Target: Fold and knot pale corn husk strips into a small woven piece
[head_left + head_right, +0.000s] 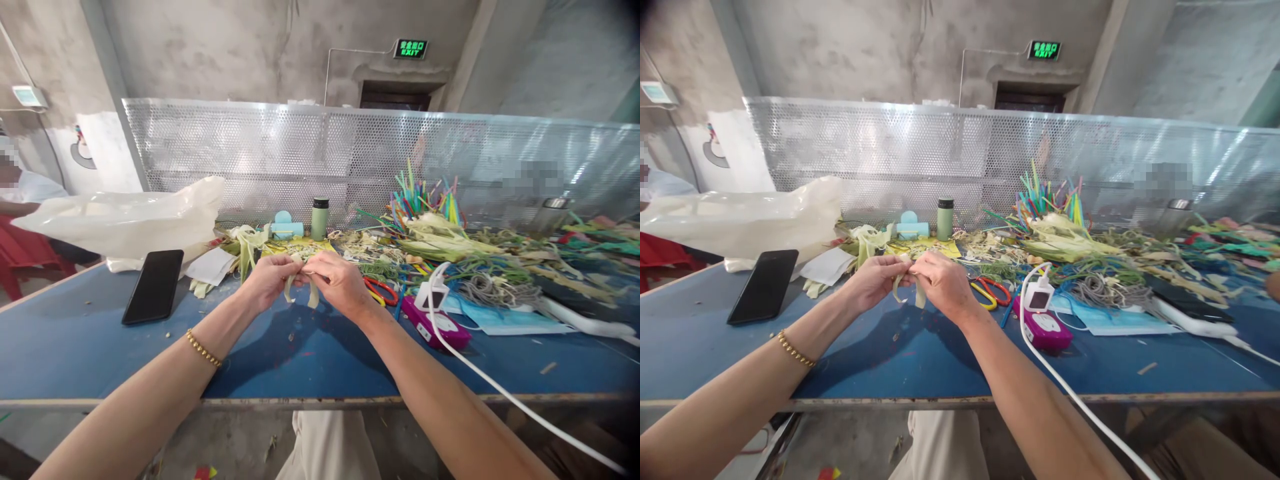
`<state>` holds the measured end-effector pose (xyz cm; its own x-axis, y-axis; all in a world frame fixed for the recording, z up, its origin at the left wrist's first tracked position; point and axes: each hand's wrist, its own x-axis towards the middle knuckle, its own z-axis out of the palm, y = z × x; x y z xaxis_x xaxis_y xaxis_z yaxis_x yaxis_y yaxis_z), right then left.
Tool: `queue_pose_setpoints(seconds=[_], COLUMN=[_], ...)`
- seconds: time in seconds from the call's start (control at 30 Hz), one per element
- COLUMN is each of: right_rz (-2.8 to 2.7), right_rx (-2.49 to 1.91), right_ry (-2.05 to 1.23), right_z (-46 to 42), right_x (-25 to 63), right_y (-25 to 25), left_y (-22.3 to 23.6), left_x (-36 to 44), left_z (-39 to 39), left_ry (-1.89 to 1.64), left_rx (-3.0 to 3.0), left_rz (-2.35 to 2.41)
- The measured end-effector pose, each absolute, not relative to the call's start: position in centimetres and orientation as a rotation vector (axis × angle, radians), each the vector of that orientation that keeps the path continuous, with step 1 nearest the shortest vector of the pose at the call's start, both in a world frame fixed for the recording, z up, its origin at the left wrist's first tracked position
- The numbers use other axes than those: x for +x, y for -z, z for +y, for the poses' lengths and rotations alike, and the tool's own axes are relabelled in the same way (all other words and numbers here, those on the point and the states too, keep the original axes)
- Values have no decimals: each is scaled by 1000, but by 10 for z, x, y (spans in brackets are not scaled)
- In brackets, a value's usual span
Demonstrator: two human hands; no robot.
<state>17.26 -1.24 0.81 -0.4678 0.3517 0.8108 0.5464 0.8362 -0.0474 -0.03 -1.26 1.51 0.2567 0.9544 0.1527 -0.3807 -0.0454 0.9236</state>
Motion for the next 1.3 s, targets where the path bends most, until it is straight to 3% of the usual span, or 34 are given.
queue_pose_setpoints(seconds=[0.37, 0.83, 1.1, 1.3], right_rz=[-2012, -2267, -2206, -1963], right_rx=[-743, -671, -638, -777], right_ry=[428, 1150, 1058, 486], right_z=[-18, -33, -34, -26], right_x=[173, 144, 146, 152], right_y=[-15, -4, -6, -8], left_y=[-10, -6, -12, -11], left_x=[1, 3, 5, 7], left_z=[-8, -7, -15, -14], left_ry=[-1390, -1340, -1274, -1405], left_rx=[1067, 971, 968, 1087], left_rz=[759, 773, 759, 735])
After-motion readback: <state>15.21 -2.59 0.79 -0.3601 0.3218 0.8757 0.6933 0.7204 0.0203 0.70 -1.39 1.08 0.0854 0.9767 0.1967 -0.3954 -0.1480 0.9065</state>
